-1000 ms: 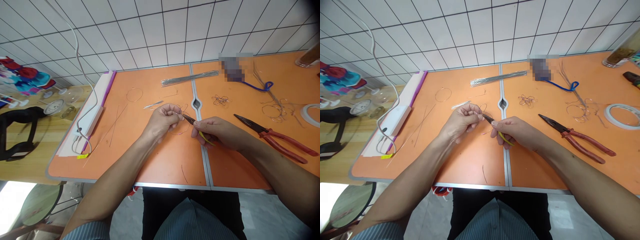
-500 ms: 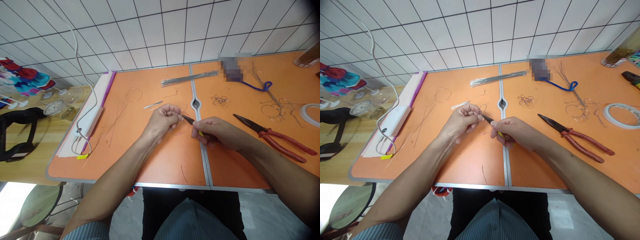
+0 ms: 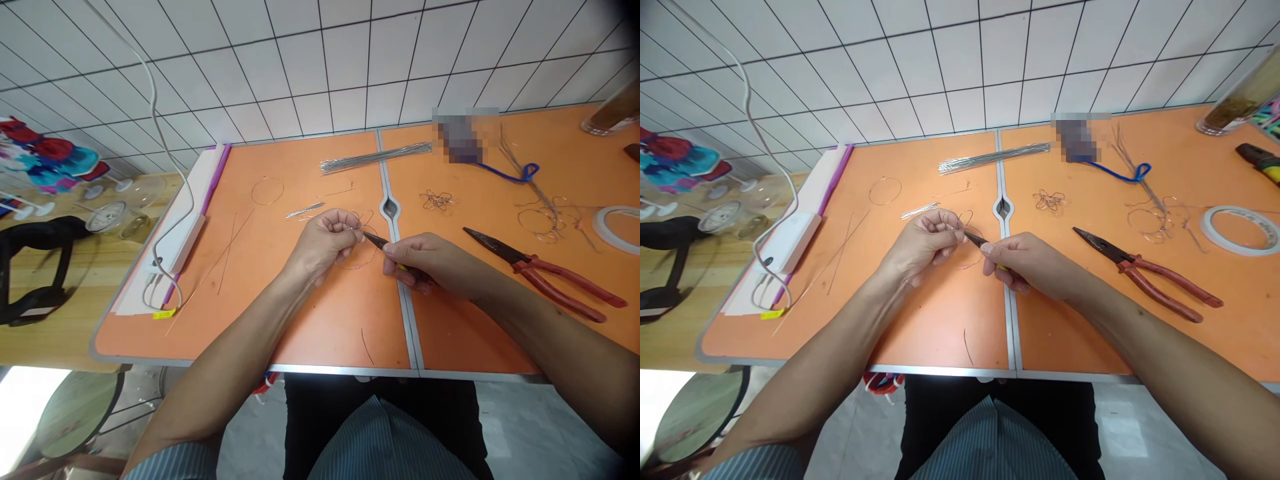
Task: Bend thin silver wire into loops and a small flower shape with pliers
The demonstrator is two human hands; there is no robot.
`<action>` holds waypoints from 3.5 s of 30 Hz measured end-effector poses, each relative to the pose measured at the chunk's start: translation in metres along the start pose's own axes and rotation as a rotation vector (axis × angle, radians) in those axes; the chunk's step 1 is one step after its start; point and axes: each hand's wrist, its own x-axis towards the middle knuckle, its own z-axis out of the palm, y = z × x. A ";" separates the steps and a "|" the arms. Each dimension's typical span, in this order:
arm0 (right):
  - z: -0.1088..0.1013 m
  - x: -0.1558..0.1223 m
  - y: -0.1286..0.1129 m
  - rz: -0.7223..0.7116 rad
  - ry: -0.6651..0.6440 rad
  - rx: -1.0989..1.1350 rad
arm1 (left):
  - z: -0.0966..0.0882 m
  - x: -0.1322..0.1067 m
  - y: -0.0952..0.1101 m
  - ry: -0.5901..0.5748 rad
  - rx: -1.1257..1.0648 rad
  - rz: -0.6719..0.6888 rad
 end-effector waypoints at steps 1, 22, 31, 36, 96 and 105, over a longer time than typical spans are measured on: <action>0.000 0.000 0.000 -0.008 0.010 -0.019 | 0.000 0.000 0.000 0.004 0.004 -0.003; 0.006 -0.001 -0.002 -0.070 0.138 -0.308 | 0.000 0.001 -0.004 0.014 -0.003 -0.025; 0.006 0.000 0.000 -0.070 0.185 -0.459 | -0.001 0.002 -0.007 0.002 -0.006 -0.039; 0.007 0.001 0.002 -0.065 0.206 -0.502 | -0.001 0.003 -0.008 -0.001 -0.015 -0.047; 0.039 -0.003 -0.014 -0.230 0.536 -0.038 | -0.003 0.003 -0.001 0.037 -0.131 0.055; 0.004 0.005 -0.009 -0.365 0.714 -0.304 | -0.002 -0.003 0.009 -0.005 -0.049 0.062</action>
